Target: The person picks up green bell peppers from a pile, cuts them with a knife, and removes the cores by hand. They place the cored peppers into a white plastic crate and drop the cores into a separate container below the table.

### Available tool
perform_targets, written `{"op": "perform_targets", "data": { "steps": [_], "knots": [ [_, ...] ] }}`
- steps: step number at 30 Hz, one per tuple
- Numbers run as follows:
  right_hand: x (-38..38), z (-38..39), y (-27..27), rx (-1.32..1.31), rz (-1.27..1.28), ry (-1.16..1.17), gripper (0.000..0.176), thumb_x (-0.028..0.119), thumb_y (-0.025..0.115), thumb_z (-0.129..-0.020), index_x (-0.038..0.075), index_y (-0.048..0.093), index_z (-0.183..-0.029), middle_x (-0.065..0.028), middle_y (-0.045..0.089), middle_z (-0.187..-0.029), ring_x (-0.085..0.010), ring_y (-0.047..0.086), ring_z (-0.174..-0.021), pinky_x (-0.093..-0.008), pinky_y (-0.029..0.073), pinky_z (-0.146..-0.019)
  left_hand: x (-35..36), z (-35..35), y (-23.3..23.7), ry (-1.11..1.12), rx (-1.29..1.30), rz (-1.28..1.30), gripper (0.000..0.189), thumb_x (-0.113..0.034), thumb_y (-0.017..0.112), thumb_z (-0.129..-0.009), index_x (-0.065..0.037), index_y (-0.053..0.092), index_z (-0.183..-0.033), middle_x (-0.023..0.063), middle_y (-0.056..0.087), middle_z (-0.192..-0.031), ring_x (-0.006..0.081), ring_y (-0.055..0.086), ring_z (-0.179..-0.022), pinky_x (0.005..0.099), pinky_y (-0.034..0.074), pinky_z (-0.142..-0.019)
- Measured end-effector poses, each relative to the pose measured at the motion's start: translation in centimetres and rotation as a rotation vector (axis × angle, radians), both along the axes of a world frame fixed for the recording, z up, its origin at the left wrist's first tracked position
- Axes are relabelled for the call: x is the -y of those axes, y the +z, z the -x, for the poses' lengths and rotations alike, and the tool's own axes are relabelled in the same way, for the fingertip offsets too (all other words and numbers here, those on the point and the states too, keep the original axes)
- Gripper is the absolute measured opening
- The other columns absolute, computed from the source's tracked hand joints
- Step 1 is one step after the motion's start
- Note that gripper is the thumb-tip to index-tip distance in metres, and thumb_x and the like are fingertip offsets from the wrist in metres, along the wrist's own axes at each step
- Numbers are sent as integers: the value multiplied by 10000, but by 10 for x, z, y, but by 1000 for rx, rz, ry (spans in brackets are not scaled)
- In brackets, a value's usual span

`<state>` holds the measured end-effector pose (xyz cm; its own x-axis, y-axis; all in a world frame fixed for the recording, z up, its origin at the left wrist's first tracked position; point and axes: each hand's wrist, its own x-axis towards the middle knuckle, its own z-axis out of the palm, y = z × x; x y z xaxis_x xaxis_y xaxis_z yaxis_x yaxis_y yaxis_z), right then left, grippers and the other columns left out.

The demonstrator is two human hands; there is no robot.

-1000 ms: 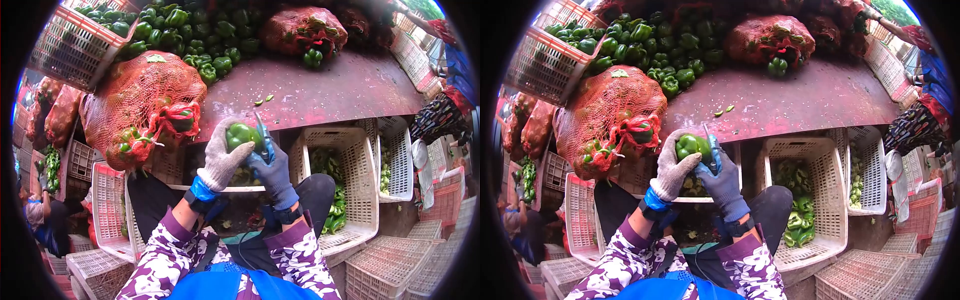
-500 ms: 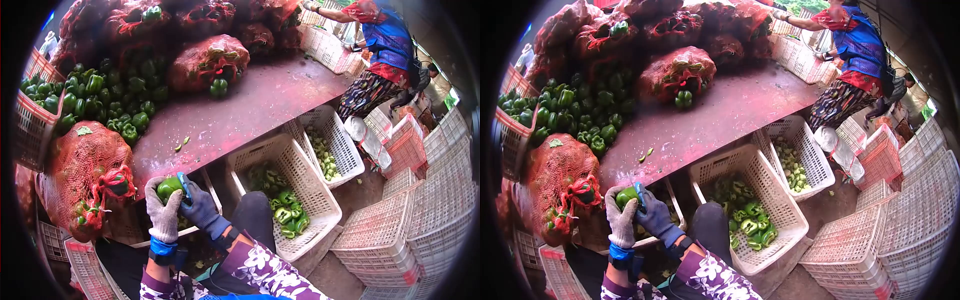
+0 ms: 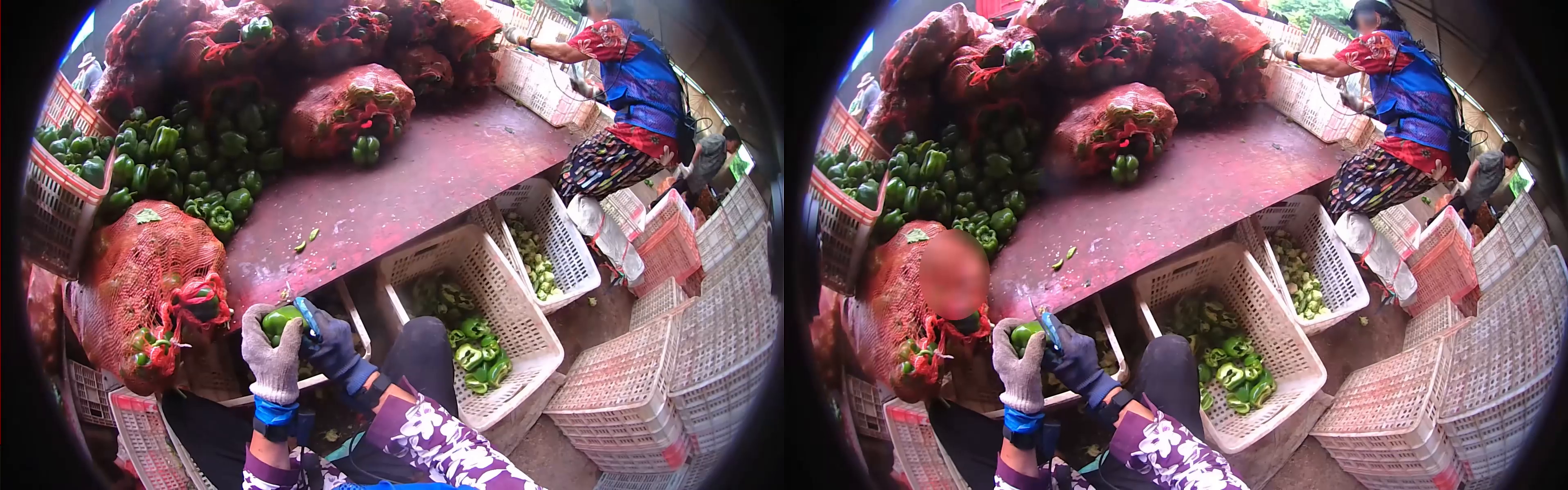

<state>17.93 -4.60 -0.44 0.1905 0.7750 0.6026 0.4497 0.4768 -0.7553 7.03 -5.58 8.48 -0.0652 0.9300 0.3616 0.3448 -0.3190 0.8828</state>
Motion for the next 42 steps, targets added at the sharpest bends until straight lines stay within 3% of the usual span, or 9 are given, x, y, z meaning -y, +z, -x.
{"op": "perform_targets", "data": {
  "steps": [8,14,21,24,31,33,34,39,42],
  "knots": [
    [8,-3,15,-177,137,69,570,298,747,-831,-7,584,-1285,-239,673,-1120,-389,690,-959,-416,569,-793,-11,3,-16,-139,354,136,234,-117,724,-869,-34,621,-1063,13,618,-943,91,579,-844,262,497,-781],
    [12,-11,31,-481,207,223,405,204,734,-839,24,650,-1192,-130,712,-956,-155,678,-822,-319,546,-754,-22,18,0,-318,240,263,252,-151,755,-853,-16,655,-1041,12,644,-920,81,586,-810,252,501,-743],
    [17,-10,33,-792,434,278,323,125,692,-862,23,685,-1169,-14,698,-881,-63,611,-733,-245,524,-664,-24,26,-3,-399,545,451,249,-95,735,-833,-15,659,-1056,39,674,-953,101,616,-829,254,503,-766],
    [10,-11,28,-927,398,268,247,101,680,-867,23,711,-1100,7,686,-839,-36,584,-694,-219,503,-631,-24,23,-12,-355,416,350,271,-119,736,-828,-13,654,-1064,38,668,-964,107,617,-846,259,501,-787],
    [11,-16,55,-1420,621,179,104,130,646,-902,52,660,-834,0,623,-694,-84,585,-578,-252,494,-536,-13,14,-6,-400,675,466,356,-136,700,-840,-33,601,-1166,93,653,-1109,191,656,-983,336,550,-849],
    [4,-15,41,-1554,471,267,148,143,616,-927,70,631,-800,-9,609,-675,-111,577,-552,-263,487,-515,-11,13,-8,-401,785,468,337,-145,673,-875,-44,593,-1186,91,645,-1129,194,649,-1021,340,562,-840],
    [-1,-15,28,-1619,403,318,173,150,600,-940,80,616,-782,-14,602,-666,-124,573,-539,-269,483,-504,-10,7,-16,-316,892,453,274,-150,650,-902,-45,605,-1152,93,651,-1086,185,664,-895,288,568,-741],
    [-15,-44,20,-1627,293,120,296,313,551,-944,40,620,-1037,-104,687,-817,-213,646,-639,-295,497,-531,-21,1,-6,-194,719,380,297,-231,644,-933,-68,603,-1178,63,658,-1005,178,667,-927,329,588,-762],
    [-12,-40,28,-1599,226,112,314,315,547,-974,38,598,-1113,-100,680,-891,-201,651,-684,-300,507,-535,-30,-35,31,-366,701,226,307,-253,640,-957,-49,598,-1183,77,655,-998,158,651,-919,329,574,-816]
  ]
}}
